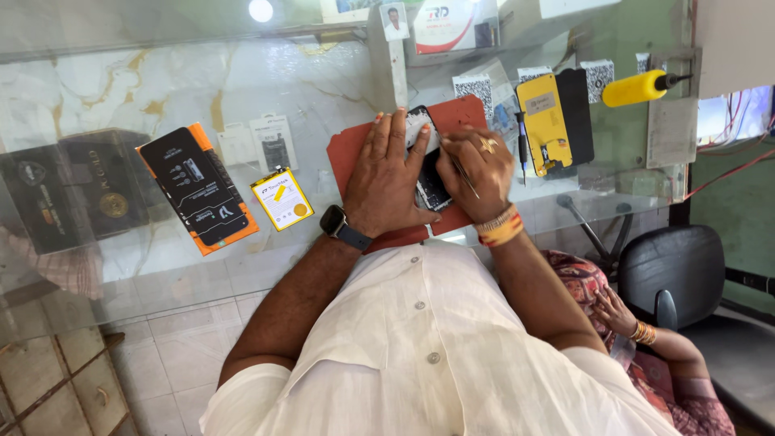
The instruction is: The person uses a metal prying tool to scrape adhesive residue from the interior frame of a disassembled mobile phone. The person holds the phone steady with one hand while carefully working the tool along the edges of the frame.
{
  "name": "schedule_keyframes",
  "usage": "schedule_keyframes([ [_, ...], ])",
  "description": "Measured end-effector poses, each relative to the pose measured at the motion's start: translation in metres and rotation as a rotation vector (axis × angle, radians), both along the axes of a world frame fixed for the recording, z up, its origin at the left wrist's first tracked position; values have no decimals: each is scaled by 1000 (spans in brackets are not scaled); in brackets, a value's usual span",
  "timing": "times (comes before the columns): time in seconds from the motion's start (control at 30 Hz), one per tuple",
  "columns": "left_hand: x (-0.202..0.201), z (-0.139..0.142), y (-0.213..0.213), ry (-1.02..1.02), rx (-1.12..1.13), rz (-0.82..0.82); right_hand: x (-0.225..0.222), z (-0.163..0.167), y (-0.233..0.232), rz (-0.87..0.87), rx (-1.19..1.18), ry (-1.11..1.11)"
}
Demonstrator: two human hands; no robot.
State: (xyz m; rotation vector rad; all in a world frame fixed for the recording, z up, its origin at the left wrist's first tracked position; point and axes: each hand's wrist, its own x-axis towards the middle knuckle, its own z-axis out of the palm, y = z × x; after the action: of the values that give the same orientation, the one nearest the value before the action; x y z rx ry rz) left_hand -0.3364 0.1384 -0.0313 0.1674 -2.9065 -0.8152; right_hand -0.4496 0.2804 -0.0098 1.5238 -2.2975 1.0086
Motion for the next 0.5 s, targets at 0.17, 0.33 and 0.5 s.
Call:
schedule_keyframes([
  [0.17, 1, 0, 1, 16, -3, 5, -1, -3, -2, -5, -10, 1],
  [0.33, 0, 3, -1, -24, -5, 9, 3, 1, 5, -4, 7, 4],
  [0.5, 2, 1, 1, 2, 15, 1, -7, -9, -6, 32, -34, -11],
])
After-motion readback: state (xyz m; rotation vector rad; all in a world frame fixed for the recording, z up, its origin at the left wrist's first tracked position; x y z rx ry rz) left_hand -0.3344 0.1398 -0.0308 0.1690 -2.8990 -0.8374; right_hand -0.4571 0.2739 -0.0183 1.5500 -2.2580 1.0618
